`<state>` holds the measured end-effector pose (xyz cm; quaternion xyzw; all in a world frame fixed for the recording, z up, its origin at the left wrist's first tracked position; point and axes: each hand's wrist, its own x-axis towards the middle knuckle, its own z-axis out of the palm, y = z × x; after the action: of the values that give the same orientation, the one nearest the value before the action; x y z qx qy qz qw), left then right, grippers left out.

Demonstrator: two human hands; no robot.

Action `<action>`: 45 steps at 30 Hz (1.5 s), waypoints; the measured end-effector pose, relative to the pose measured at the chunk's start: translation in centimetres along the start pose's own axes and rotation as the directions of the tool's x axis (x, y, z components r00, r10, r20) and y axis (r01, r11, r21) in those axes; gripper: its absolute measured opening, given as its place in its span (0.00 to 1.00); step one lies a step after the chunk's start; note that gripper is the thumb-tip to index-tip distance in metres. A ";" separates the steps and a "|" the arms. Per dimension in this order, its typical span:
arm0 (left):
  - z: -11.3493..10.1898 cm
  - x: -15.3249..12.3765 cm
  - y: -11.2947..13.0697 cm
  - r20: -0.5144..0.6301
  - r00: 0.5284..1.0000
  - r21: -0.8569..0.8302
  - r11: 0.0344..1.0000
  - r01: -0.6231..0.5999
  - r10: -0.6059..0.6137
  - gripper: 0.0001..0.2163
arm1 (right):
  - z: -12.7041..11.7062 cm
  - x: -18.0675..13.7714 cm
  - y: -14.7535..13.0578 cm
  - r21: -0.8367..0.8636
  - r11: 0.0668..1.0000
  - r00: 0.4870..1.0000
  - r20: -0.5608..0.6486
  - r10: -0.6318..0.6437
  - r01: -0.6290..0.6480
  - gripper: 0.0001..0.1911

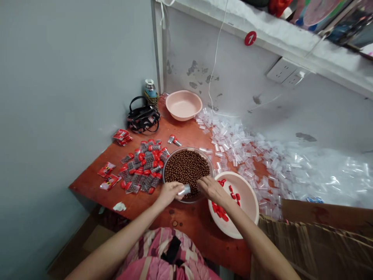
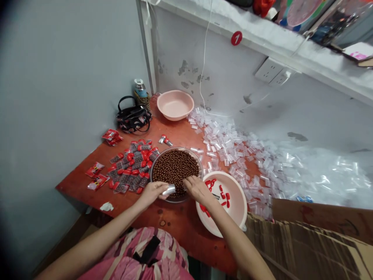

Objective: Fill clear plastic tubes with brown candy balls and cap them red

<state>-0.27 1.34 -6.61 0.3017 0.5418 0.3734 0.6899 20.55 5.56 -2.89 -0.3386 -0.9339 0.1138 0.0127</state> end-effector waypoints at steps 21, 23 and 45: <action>-4.6 3.0 -1.0 -0.073 0.952 0.276 0.923 -0.268 0.299 0.20 | 7.5 5.7 0.4 0.887 0.380 0.909 0.096 0.405 -0.263 0.22; -3.6 2.9 -1.0 -0.012 0.955 0.305 0.911 -0.277 0.295 0.23 | 6.3 5.5 -0.2 0.964 0.177 0.917 0.120 0.380 -0.200 0.23; 2.2 1.9 1.7 0.287 0.907 0.096 0.933 -0.346 0.307 0.18 | -0.7 0.1 -1.9 0.774 0.633 0.864 -0.303 0.401 -0.022 0.10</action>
<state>1.77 3.80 -5.68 0.4850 0.4109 0.3993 0.6607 19.33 4.37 -1.81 -0.4300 -0.7252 0.4067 0.3519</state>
